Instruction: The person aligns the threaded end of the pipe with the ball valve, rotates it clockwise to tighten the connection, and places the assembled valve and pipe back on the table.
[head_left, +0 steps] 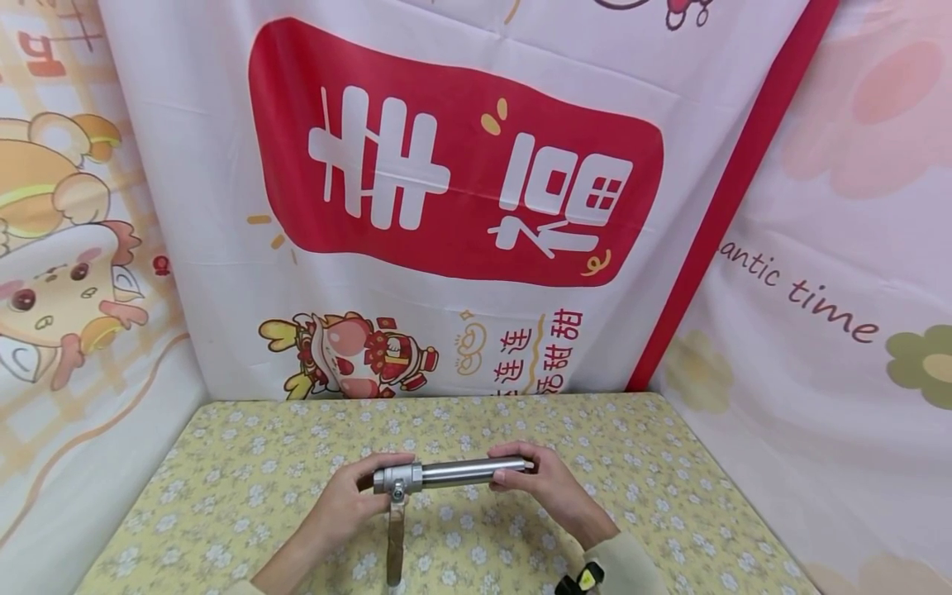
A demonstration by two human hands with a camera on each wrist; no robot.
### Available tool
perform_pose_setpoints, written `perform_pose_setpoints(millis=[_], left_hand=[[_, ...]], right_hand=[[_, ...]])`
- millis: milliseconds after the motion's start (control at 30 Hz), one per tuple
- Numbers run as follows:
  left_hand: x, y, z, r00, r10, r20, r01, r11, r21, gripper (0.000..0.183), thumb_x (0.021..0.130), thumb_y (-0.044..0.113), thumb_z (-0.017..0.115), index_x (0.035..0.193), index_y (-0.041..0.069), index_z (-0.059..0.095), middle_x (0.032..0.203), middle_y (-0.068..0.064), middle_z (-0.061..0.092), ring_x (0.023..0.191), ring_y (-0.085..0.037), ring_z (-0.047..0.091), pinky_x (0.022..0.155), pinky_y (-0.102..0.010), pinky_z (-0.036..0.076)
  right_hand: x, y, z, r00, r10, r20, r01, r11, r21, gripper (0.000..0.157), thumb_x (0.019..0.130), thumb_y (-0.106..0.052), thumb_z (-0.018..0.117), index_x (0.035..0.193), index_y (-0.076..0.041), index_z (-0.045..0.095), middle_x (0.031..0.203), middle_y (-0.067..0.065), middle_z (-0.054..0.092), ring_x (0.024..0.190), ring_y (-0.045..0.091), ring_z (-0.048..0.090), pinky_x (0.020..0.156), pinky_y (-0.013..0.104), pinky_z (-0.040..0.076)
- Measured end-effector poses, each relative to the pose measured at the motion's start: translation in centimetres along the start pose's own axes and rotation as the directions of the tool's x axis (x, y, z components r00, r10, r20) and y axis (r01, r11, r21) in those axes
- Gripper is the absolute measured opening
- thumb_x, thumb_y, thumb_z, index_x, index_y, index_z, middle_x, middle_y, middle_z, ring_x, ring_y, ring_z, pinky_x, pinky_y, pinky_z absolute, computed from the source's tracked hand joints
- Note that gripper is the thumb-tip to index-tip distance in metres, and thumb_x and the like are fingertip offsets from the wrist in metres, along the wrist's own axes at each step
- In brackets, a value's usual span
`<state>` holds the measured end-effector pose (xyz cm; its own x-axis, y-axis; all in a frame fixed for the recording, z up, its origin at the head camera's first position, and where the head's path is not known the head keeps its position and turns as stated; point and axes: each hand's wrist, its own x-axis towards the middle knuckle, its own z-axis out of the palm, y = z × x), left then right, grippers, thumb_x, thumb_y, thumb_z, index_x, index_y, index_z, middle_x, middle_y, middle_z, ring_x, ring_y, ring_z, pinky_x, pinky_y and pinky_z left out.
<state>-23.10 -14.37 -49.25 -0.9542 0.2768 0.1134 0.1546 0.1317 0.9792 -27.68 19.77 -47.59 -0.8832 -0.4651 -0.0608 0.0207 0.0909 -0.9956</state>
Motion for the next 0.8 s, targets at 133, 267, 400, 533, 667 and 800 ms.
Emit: perform_pose_setpoints(millis=[133, 267, 400, 533, 667, 800], left_hand=[[-0.06, 0.00, 0.05, 1.000, 0.005, 0.000, -0.005, 1.000, 0.001, 0.052, 0.095, 0.001, 0.075, 0.146, 0.005, 0.069, 0.147, -0.025, 0.064, 0.113, -0.027, 0.064, 0.080, -0.030, 0.060], [-0.10, -0.02, 0.12, 1.000, 0.015, -0.005, -0.015, 1.000, 0.017, 0.050, 0.095, 0.001, 0.075, 0.144, 0.008, 0.071, 0.146, -0.024, 0.065, 0.114, -0.027, 0.065, 0.080, -0.029, 0.060], [-0.13, -0.01, 0.21, 1.000, 0.021, -0.008, -0.020, 1.000, 0.013, 0.051, 0.094, 0.001, 0.076, 0.144, 0.006, 0.070, 0.145, -0.024, 0.065, 0.114, -0.026, 0.066, 0.081, -0.029, 0.061], [-0.12, 0.05, 0.25, 1.000, 0.021, -0.009, -0.021, 1.000, 0.008, 0.051, 0.094, 0.001, 0.076, 0.145, 0.005, 0.069, 0.146, -0.025, 0.065, 0.113, -0.027, 0.066, 0.081, -0.029, 0.061], [-0.08, 0.07, 0.21, 1.000, 0.023, -0.009, -0.023, 1.000, 0.017, 0.050, 0.094, 0.002, 0.076, 0.144, 0.006, 0.070, 0.145, -0.025, 0.065, 0.114, -0.027, 0.065, 0.082, -0.029, 0.061], [-0.11, 0.03, 0.18, 1.000, 0.024, -0.001, -0.024, 1.000, 0.011, 0.051, 0.095, 0.001, 0.076, 0.145, 0.005, 0.069, 0.144, -0.024, 0.066, 0.114, -0.026, 0.065, 0.081, -0.029, 0.060]], right_hand=[[-0.08, 0.04, 0.06, 1.000, 0.002, -0.006, -0.002, 1.000, 0.005, 0.037, 0.104, -0.015, 0.076, 0.138, -0.002, 0.069, 0.131, 0.017, 0.072, 0.113, 0.030, 0.077, 0.111, 0.062, 0.054], [-0.22, -0.02, 0.14, 1.000, 0.009, -0.013, -0.009, 1.000, 0.010, 0.039, 0.103, -0.018, 0.077, 0.138, -0.002, 0.069, 0.131, 0.018, 0.072, 0.117, 0.037, 0.075, 0.109, 0.058, 0.056], [-0.27, -0.03, 0.14, 1.000, 0.014, -0.025, -0.014, 1.000, 0.008, 0.039, 0.103, -0.019, 0.077, 0.137, -0.002, 0.070, 0.129, 0.016, 0.073, 0.115, 0.035, 0.076, 0.107, 0.056, 0.058], [-0.28, -0.12, 0.19, 0.999, 0.018, -0.037, -0.018, 1.000, 0.002, 0.037, 0.104, -0.021, 0.077, 0.136, -0.002, 0.071, 0.127, 0.014, 0.074, 0.109, 0.028, 0.077, 0.108, 0.060, 0.056], [-0.25, -0.14, 0.26, 0.999, 0.020, -0.040, -0.020, 1.000, -0.002, 0.036, 0.105, -0.022, 0.076, 0.135, -0.003, 0.071, 0.126, 0.014, 0.074, 0.108, 0.027, 0.078, 0.108, 0.063, 0.055], [-0.15, -0.06, 0.36, 0.999, 0.015, -0.050, -0.016, 1.000, -0.015, 0.035, 0.105, -0.023, 0.075, 0.135, -0.004, 0.071, 0.129, 0.015, 0.073, 0.108, 0.024, 0.076, 0.108, 0.062, 0.056]])
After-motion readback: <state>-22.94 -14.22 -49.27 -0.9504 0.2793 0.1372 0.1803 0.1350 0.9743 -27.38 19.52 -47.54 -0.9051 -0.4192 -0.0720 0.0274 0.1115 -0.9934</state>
